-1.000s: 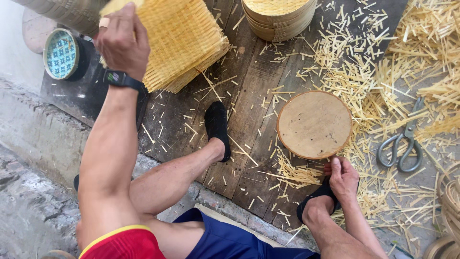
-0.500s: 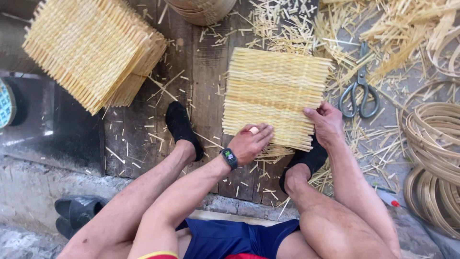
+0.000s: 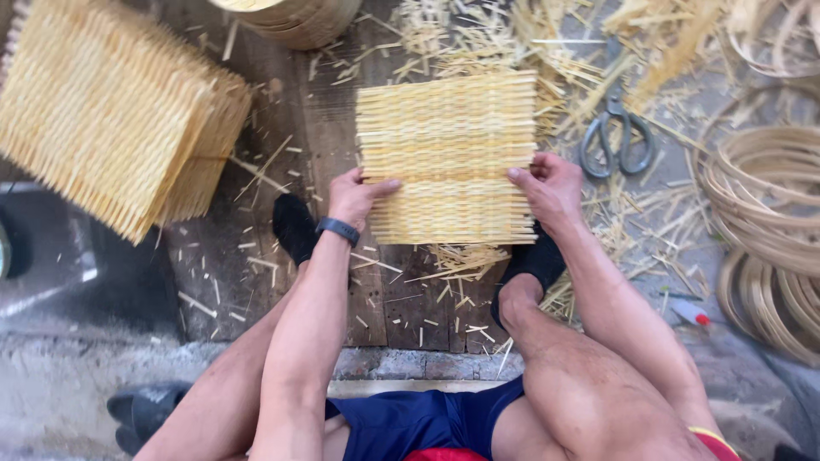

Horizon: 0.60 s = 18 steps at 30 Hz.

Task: The person sits on the floor and repeatedly trims the edges of round bamboo baskets using shears. They place a wooden block inside each basket to hold it steady, cut the excess bamboo strips, and then stack the finished baskets.

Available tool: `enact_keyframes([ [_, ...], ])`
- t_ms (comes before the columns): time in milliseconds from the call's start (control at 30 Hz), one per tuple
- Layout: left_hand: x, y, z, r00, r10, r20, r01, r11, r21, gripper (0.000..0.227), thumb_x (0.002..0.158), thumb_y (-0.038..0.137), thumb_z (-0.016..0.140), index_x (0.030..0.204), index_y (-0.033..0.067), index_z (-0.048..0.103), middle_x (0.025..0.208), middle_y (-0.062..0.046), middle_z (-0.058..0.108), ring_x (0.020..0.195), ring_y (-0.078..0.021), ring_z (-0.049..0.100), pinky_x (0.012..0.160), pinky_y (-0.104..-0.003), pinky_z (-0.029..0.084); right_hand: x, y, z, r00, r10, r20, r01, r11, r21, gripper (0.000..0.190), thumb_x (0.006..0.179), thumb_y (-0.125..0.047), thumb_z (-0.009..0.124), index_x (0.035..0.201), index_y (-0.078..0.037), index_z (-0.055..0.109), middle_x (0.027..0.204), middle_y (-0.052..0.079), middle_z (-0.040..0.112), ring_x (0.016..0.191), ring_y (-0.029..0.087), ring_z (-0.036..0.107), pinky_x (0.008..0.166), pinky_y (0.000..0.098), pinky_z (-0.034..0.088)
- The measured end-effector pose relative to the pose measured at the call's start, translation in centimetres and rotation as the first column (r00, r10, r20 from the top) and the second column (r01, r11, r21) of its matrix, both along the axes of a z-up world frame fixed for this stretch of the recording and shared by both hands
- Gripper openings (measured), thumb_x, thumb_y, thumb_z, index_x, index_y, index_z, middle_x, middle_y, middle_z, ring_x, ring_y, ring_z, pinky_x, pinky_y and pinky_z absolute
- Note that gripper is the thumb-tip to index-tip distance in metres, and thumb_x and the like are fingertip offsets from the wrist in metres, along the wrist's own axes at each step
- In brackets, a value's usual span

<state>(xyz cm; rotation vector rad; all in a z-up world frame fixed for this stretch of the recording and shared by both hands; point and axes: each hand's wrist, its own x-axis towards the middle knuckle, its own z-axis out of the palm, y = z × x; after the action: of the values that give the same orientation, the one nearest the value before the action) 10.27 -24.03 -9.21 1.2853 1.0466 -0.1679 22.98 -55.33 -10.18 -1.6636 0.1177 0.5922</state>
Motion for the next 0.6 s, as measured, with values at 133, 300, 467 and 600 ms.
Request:
enact_keyframes([
  [133,-0.2,-0.3,0.2,0.999,-0.003,0.032,0.003,1.000,-0.008,0.042,0.073,0.003,0.088,0.112,-0.0024,0.072,0.104,-0.012,0.078,0.086,-0.0182,0.075,0.081,-0.032,0.063,-0.4,0.1,-0.1,0.991,0.078,0.110,-0.062,0.988,-0.140,0.024,0.087,-0.011,0.086,0.100,0.006,0.073,0.087,0.009,0.073,0.075,0.010,0.065,0.066,0.0252,0.054],
  [300,-0.1,-0.3,0.2,0.995,-0.013,0.099,0.007,0.998,0.060,0.061,0.068,0.002,0.091,0.123,-0.0053,0.065,0.108,-0.013,0.077,0.091,-0.0177,0.074,0.083,-0.030,0.061,2.2,-3.9,1.2,0.979,0.055,0.198,0.007,0.954,-0.300,0.034,0.084,-0.024,0.087,0.111,-0.010,0.071,0.097,0.004,0.073,0.086,0.012,0.070,0.076,0.0253,0.061],
  [467,0.1,-1.0,1.7,0.996,-0.077,-0.040,0.086,0.942,0.325,0.091,0.069,0.013,0.093,0.143,-0.0018,0.042,0.123,-0.018,0.065,0.107,-0.0237,0.067,0.093,-0.036,0.057,8.7,-20.7,5.1,0.678,0.694,0.241,0.209,0.132,-0.969,0.060,0.079,-0.045,0.084,0.122,-0.006,0.072,0.110,0.021,0.067,0.107,0.036,0.059,0.097,0.0550,0.038],
  [600,0.2,-1.1,3.9,0.998,-0.046,0.046,0.012,0.820,0.572,0.095,0.079,0.024,0.093,0.150,0.0011,0.033,0.138,-0.020,0.048,0.123,-0.0280,0.053,0.104,-0.043,0.049,8.8,-29.6,7.5,0.745,0.639,0.191,0.122,0.151,-0.981,0.013,0.098,-0.024,0.075,0.106,-0.015,0.079,0.103,0.012,0.071,0.104,0.029,0.065,0.099,0.0490,0.049],
])
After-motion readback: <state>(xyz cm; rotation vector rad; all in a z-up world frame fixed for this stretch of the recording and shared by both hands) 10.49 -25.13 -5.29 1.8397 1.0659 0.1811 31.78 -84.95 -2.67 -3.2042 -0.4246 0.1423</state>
